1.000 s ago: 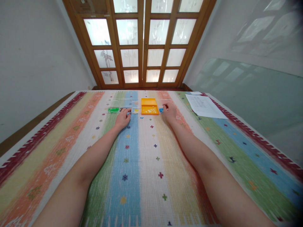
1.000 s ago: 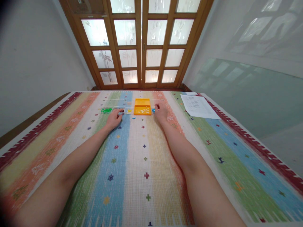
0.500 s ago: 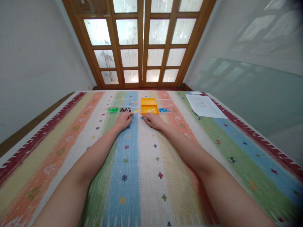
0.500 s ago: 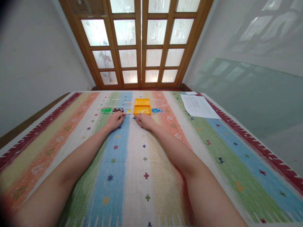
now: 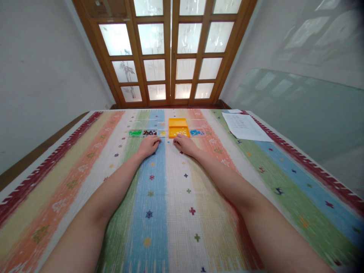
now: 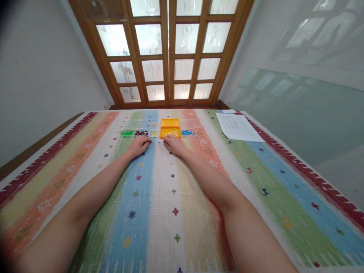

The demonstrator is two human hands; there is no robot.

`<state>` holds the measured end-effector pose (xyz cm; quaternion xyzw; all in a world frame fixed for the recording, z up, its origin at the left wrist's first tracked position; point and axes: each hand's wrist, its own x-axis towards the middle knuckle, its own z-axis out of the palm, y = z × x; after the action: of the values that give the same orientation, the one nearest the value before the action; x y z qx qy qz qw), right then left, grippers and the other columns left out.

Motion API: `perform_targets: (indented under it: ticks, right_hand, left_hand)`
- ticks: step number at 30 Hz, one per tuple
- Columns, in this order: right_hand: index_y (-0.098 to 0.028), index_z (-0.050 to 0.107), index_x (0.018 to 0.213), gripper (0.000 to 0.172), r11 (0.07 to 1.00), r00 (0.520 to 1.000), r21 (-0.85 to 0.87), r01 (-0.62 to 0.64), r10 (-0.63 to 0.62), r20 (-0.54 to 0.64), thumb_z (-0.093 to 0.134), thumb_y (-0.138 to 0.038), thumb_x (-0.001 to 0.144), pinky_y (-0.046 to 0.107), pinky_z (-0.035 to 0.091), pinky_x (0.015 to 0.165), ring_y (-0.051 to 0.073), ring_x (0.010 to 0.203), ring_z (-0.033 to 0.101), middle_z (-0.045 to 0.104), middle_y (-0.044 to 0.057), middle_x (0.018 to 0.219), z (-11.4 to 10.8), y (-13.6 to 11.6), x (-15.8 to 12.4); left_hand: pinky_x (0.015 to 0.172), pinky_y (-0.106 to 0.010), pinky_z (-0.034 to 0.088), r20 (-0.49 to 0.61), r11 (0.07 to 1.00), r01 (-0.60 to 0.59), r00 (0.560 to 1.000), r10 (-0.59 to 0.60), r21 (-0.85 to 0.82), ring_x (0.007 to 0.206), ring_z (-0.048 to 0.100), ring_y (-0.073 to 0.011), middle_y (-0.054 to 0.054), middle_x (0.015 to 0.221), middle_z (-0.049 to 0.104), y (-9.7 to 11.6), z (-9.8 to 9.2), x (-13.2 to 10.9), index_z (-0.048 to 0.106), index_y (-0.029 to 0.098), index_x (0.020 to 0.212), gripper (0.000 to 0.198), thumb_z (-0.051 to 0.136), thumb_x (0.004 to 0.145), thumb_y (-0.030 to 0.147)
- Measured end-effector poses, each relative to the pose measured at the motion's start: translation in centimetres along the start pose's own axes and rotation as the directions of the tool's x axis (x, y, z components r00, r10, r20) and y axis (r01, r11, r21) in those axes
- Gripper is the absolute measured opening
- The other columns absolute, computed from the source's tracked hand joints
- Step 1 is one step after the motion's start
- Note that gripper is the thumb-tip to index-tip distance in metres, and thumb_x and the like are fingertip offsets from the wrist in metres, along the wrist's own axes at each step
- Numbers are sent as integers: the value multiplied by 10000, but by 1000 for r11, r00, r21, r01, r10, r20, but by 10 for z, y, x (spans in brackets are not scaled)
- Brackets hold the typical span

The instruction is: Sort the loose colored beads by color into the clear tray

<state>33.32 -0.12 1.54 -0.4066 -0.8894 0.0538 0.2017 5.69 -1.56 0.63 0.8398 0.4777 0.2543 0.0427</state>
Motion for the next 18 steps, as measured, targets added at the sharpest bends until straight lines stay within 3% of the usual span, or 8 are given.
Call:
perform_targets:
  ticks: [5, 9, 14, 16, 18]
  right_hand:
    - [-184, 692, 1021, 202, 991, 975, 58, -118, 126, -184, 491, -205, 1024, 330, 430, 852, 232, 960, 607, 710, 112, 1039, -6, 17, 1]
    - [-193, 680, 979, 199, 946, 879, 164, -280, 321, -351, 490, -243, 1006, 335, 424, 803, 236, 889, 612, 726, 109, 981, -12, 39, 0]
    - [-211, 676, 951, 222, 880, 755, 243, -407, 474, -453, 475, -297, 991, 363, 439, 809, 258, 901, 615, 722, 114, 969, -17, 65, -5]
    - [-205, 677, 1011, 221, 861, 724, 265, -435, 509, -465, 483, -307, 984, 378, 447, 822, 264, 902, 617, 717, 120, 989, -18, 72, -7]
    - [-196, 680, 1074, 231, 860, 723, 262, -437, 509, -467, 500, -301, 974, 387, 455, 847, 266, 915, 619, 712, 127, 1014, -18, 74, -8]
  left_hand:
    - [997, -411, 522, 2, 1000, -4, 1000, 4, 8, 1069, 656, -251, -79, 1088, 736, 0, 0, 0, 781, 223, 1100, 289, 510, 1003, 245]
    - [1008, -411, 522, 0, 1000, -4, 1000, 4, -2, 1081, 654, -249, -79, 1095, 734, 0, 0, 0, 781, 227, 1095, 288, 508, 1004, 244]
    - [1008, -402, 520, 9, 1000, 0, 1000, 0, -4, 1081, 653, -245, -76, 1100, 733, 1, -1, 0, 781, 229, 1085, 291, 502, 1002, 238]
    - [1010, -402, 519, 12, 1000, 0, 1000, 0, -6, 1081, 653, -246, -77, 1100, 732, 2, -2, 0, 782, 229, 1085, 292, 502, 1001, 239]
    - [1014, -405, 518, 14, 1000, 4, 1000, -4, -8, 1081, 654, -248, -79, 1101, 732, 2, -2, 0, 783, 229, 1090, 295, 502, 1000, 242]
